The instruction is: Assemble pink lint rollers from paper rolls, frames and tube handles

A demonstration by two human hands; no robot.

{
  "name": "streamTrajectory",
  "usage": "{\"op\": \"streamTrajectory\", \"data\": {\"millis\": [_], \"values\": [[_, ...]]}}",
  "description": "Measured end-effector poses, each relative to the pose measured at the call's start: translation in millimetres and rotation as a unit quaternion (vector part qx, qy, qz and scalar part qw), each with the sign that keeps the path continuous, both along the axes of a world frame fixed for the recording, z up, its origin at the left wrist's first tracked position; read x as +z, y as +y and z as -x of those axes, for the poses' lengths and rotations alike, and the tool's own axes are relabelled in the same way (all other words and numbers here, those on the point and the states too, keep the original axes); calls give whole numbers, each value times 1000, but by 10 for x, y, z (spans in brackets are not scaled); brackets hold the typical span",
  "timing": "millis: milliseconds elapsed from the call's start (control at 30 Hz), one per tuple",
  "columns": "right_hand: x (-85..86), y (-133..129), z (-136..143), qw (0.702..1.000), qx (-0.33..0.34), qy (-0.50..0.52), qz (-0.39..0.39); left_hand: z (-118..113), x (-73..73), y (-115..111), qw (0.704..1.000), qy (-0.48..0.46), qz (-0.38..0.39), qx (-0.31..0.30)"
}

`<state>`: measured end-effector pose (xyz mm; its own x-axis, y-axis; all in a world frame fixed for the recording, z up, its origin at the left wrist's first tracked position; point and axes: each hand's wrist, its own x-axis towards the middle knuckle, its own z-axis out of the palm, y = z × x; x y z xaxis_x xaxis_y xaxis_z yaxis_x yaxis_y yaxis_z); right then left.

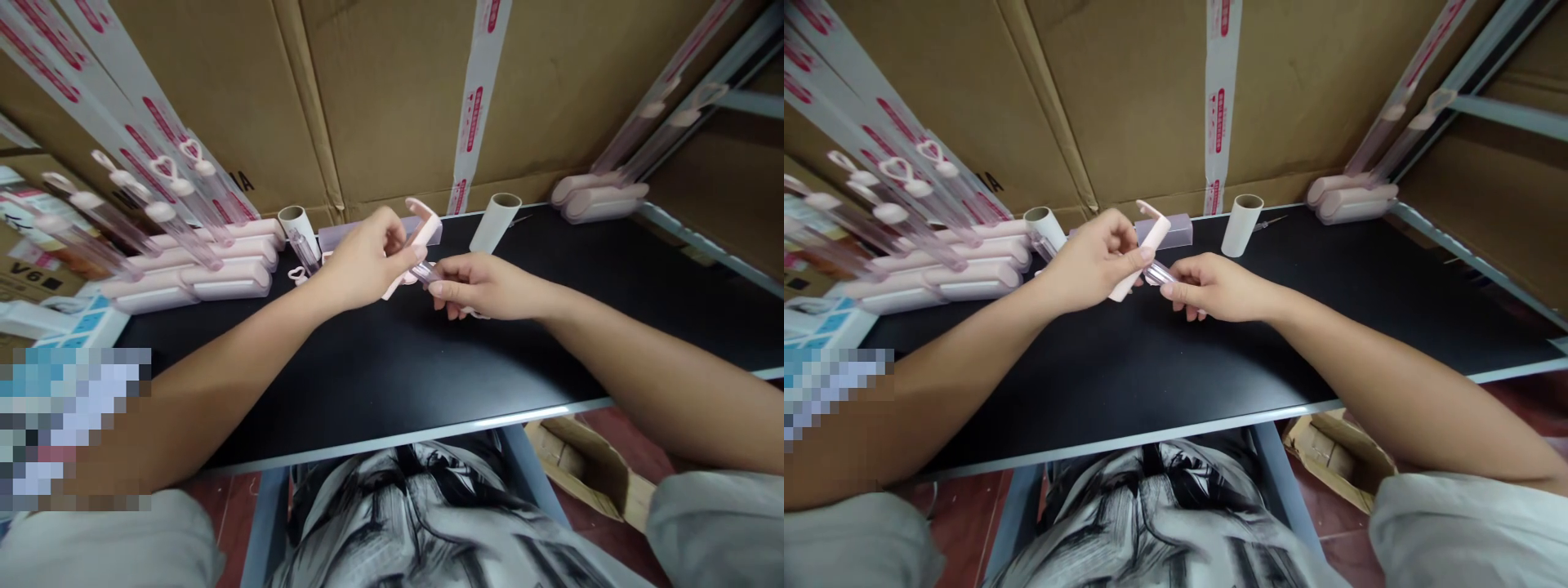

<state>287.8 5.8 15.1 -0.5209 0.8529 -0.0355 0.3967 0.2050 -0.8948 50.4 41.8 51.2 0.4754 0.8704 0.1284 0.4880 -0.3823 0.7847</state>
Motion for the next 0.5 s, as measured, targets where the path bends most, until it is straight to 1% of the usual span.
{"op": "streamTrajectory", "data": {"millis": [33, 67, 100, 167, 233, 300, 367, 433, 500], "values": [[0, 6, -11, 1000, 3, 16, -11, 15, 22, 12, 996, -55, 57, -27], [3, 11, -26, 999, 9, 30, -35, 32, 48, 17, 986, -91, 123, -69], [6, 16, -43, 997, 18, 44, -64, 52, 75, 15, 969, -111, 187, -117], [14, 24, -78, 990, 38, 74, -116, 89, 118, 0, 928, -120, 289, -203], [15, 32, -104, 983, 65, 100, -137, 112, 122, -17, 894, -130, 348, -250], [7, 42, -123, 981, 84, 111, -138, 104, 72, -29, 872, -160, 375, -272], [-5, 59, -144, 981, 89, 93, -148, 62, -24, -41, 863, -197, 366, -286], [-15, 83, -177, 979, 81, 63, -177, -3, -132, -61, 872, -224, 323, -292], [-9, 115, -231, 974, 74, 39, -210, -65, -198, -87, 888, -247, 275, -272]]}}
